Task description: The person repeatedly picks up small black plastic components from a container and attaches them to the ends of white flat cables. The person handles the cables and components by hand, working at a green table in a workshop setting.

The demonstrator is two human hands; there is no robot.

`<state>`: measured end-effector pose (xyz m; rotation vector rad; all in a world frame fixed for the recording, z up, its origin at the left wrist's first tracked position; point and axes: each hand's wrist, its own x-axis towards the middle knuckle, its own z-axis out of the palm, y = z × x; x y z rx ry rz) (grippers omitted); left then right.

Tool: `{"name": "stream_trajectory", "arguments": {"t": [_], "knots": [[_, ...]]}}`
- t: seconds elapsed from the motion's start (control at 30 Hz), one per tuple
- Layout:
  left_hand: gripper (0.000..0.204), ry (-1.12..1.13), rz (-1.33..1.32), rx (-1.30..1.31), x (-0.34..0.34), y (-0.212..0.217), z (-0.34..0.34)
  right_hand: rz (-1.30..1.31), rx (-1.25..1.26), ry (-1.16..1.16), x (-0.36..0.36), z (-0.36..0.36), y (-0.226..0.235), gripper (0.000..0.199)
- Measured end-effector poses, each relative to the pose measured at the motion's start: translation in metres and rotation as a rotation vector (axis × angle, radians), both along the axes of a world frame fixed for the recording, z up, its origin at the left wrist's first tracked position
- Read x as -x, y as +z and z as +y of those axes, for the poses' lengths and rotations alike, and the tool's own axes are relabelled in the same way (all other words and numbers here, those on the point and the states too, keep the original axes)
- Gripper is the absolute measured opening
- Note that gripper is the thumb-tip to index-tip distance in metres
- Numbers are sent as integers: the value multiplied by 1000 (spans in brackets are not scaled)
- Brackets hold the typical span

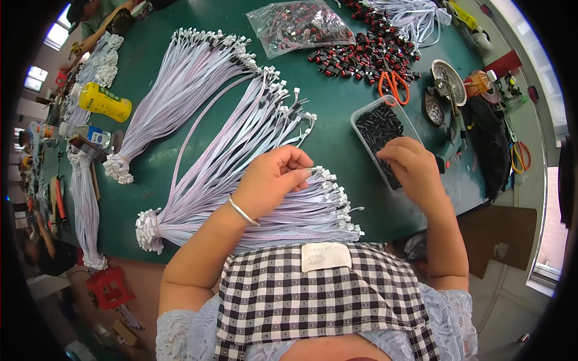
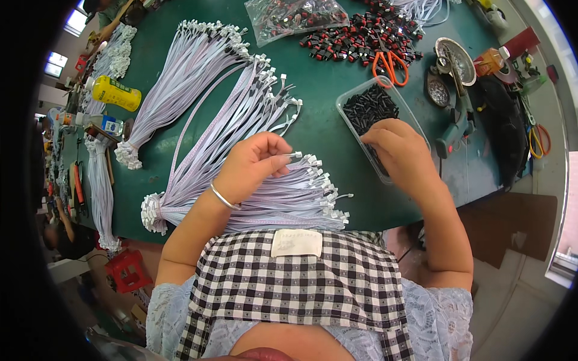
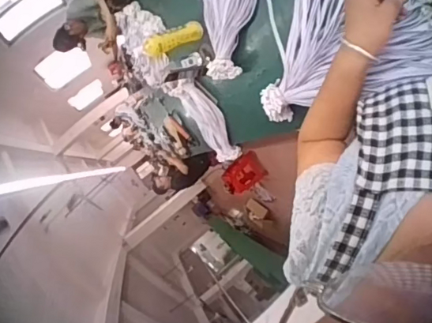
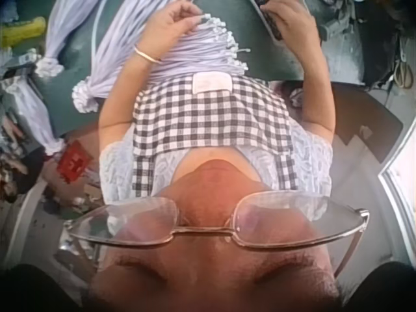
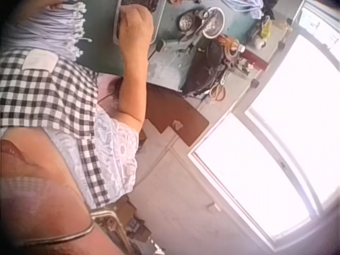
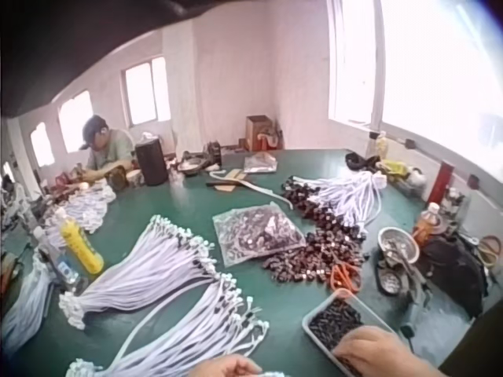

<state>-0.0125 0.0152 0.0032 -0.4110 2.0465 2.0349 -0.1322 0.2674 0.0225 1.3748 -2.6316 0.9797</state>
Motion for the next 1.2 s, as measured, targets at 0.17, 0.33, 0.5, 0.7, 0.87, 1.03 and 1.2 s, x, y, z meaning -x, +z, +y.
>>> {"name": "stream_trajectory", "arguments": {"t": [0.17, 0.33, 0.5, 0.7, 0.87, 1.03, 1.2], "knots": [[12, -27, -58, -55, 0, 2, -4, -305, 289, 116, -16, -25, 9, 17], [10, -12, -29, -140, -3, 1, -3, -1123, 694, -98, -51, -67, -7, 14], [10, 40, -3, -286, -5, 1, -7, -1275, 668, -228, -64, -77, -33, 11], [10, 39, -14, -296, -4, -4, -4, -1130, 647, -191, -59, -74, -27, 14], [9, 42, -28, -283, -4, -4, -4, -976, 614, -200, -59, -80, -28, 12], [8, 41, -42, -283, -4, -3, -3, -930, 574, -188, -57, -80, -28, 12], [8, 40, -24, -296, -5, -5, -3, -874, 524, -155, -56, -80, -30, 13]]}}
